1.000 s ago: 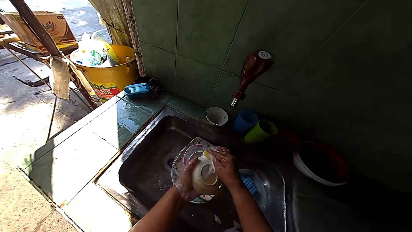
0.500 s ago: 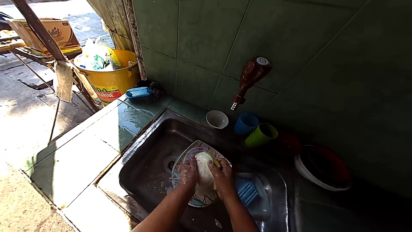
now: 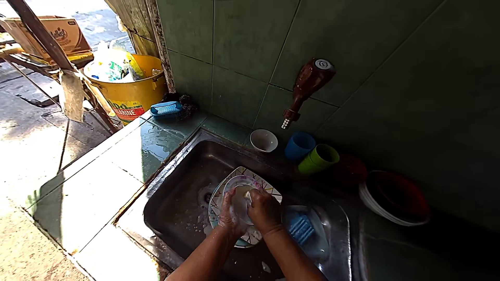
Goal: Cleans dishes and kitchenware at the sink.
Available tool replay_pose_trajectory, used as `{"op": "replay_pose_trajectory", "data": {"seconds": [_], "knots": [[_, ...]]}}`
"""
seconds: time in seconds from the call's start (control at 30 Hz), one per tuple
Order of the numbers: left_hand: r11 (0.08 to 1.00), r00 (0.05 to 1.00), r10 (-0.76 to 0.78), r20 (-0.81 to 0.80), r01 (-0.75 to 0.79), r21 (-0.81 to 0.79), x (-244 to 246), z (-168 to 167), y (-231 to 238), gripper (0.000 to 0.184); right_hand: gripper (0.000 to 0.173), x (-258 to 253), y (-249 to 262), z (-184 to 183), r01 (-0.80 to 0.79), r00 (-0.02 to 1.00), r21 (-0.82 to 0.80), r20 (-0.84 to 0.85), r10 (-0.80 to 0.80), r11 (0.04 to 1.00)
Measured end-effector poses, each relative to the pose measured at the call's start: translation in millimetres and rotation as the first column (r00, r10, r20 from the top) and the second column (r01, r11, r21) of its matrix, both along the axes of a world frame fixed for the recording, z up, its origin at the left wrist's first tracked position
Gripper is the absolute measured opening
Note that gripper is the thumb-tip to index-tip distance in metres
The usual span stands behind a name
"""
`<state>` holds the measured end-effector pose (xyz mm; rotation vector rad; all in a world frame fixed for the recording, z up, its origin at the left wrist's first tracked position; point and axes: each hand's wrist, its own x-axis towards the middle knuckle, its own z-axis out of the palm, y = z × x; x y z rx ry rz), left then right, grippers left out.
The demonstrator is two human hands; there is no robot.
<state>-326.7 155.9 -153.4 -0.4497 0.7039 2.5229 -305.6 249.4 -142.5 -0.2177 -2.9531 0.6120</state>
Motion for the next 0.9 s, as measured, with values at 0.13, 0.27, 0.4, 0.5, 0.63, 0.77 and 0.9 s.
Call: {"op": "replay_pose_trajectory", "data": {"seconds": [0.13, 0.27, 0.4, 0.5, 0.63, 0.77, 0.9], "knots": [[0.997, 0.996, -0.005, -0.09, -0.002, -0.071, -2.8, -9.4, -3.3, 0.04, 0.015, 19.6, -14.8, 4.3, -0.069, 0.996, -0.183, -0.062, 0.059, 0.981], [0.996, 0.999, 0.013, 0.038, -0.009, -0.085, 13.7, -0.9, 10.9, 0.041, 0.017, -2.3, -2.6, -8.5, -0.046, 0.993, -0.091, -0.113, 0.036, 0.995], [0.993, 0.995, 0.013, -0.098, -0.024, -0.113, -4.4, -8.1, -0.5, 0.038, 0.012, 16.7, 2.2, -5.7, -0.101, 0.995, 0.006, 0.022, 0.101, 0.995], [0.989, 0.987, -0.018, -0.162, -0.006, -0.145, 1.8, -12.5, -0.6, 0.04, 0.018, 16.9, -9.0, -4.6, 0.025, 1.0, -0.293, 0.021, -0.02, 0.956], [0.998, 0.993, -0.044, -0.112, 0.04, -0.042, 14.6, -8.9, 5.0, 0.045, 0.023, 5.4, -17.8, -6.3, 0.057, 0.985, -0.467, -0.12, -0.127, 0.882], [0.997, 0.996, -0.021, -0.083, 0.014, -0.081, -3.0, -7.0, -9.8, 0.043, 0.016, 17.9, -3.8, 4.1, -0.143, 0.983, -0.238, 0.08, 0.167, 0.961], [0.993, 0.994, -0.111, 0.003, 0.11, 0.032, 11.1, -9.6, -3.8, 0.049, 0.014, 0.0, 10.4, 3.0, -0.059, 0.997, 0.004, 0.048, 0.059, 0.998]]}}
